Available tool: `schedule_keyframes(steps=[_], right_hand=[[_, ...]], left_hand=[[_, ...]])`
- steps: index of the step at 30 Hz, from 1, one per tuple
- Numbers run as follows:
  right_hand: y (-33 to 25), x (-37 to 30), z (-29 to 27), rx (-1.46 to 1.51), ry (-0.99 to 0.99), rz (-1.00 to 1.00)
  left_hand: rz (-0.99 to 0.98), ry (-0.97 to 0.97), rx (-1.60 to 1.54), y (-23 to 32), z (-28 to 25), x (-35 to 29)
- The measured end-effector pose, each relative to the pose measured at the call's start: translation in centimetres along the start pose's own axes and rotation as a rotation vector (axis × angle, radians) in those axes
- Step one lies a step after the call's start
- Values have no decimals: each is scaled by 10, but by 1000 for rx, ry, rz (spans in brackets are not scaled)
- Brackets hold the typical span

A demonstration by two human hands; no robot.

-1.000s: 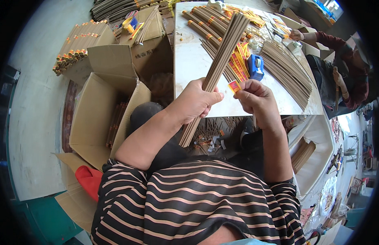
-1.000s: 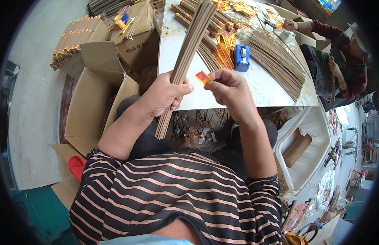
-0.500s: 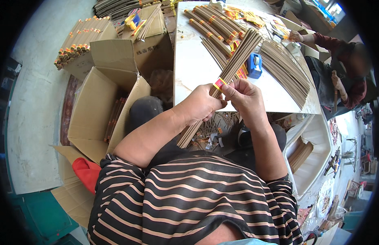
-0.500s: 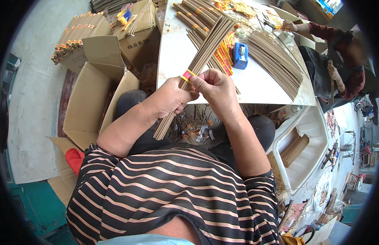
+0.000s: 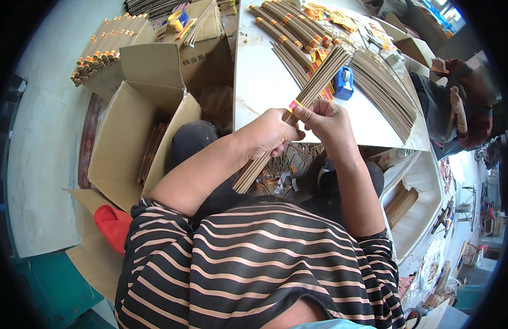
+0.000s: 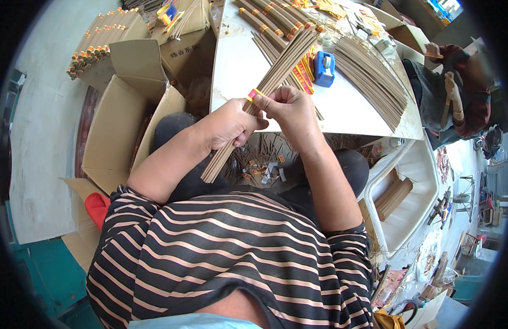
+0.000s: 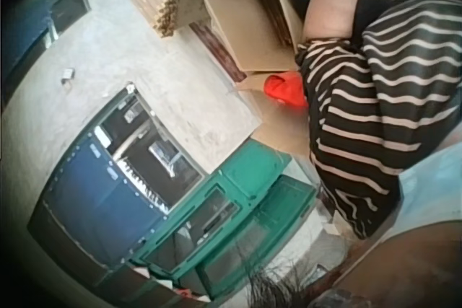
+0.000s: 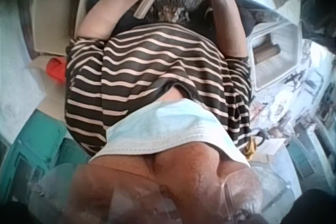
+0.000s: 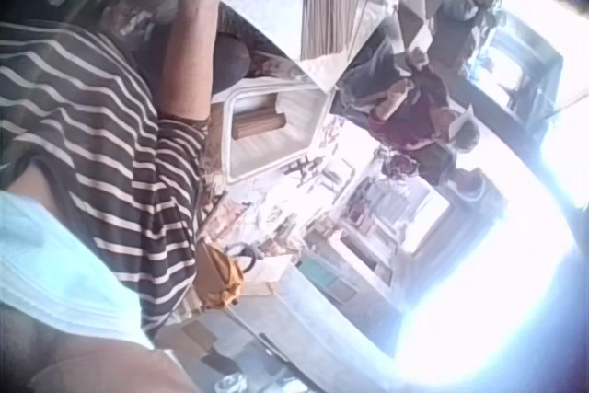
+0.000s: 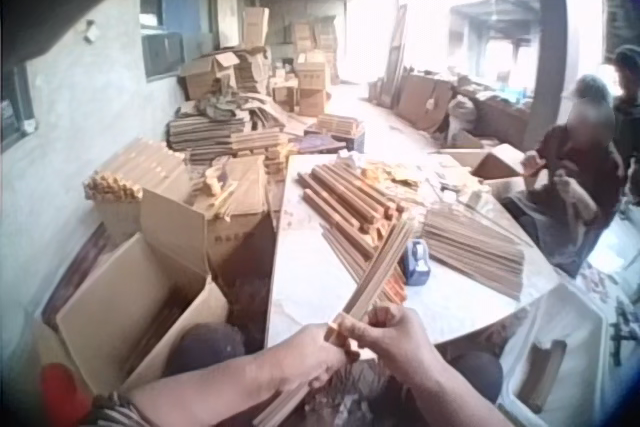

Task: The person gathers thin wooden sticks, aligns them into bundles, and wraps each bundle with a red and yellow paper band. They use a blue tape dispenser to secure the bands and place the finished bundles into a cardboard box.

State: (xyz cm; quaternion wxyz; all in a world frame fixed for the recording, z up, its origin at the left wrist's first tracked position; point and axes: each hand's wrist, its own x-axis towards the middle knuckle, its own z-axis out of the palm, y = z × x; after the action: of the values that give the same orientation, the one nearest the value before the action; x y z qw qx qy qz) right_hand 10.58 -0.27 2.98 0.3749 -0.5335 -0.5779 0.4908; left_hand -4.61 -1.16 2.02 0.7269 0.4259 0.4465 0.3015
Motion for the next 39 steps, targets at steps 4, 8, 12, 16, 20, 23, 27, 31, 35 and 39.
schedule_keyframes(steps=[4,8,12,16,20,23,27,31,35,39], right_hand=[[1,-1,-1,-10,-26,20],[1,-1,-2,-61,-40,43],[-6,-5,-2,22,-43,48],[2,-4,-4,67,-53,6],[-4,-6,-6,109,-64,36],[-1,-9,-7,144,-78,-99],[-4,-11,-9,67,-62,-23],[-2,-14,-11,21,-44,-23],[-6,-22,-11,109,-50,-49],[-5,-28,-15,106,-69,-64]], left_hand=[[-18,-31,-12,-3,-1,-2],[-14,-32,-8,-4,0,-1],[32,-43,41,-3,0,-3],[126,-123,22,-4,-1,-4],[194,-181,54,-7,-5,-4],[160,-182,47,-16,-8,1],[154,-129,56,-14,-3,0],[147,-125,60,-16,-1,0],[139,-112,52,-13,4,-6],[124,-147,70,-10,6,-12]])
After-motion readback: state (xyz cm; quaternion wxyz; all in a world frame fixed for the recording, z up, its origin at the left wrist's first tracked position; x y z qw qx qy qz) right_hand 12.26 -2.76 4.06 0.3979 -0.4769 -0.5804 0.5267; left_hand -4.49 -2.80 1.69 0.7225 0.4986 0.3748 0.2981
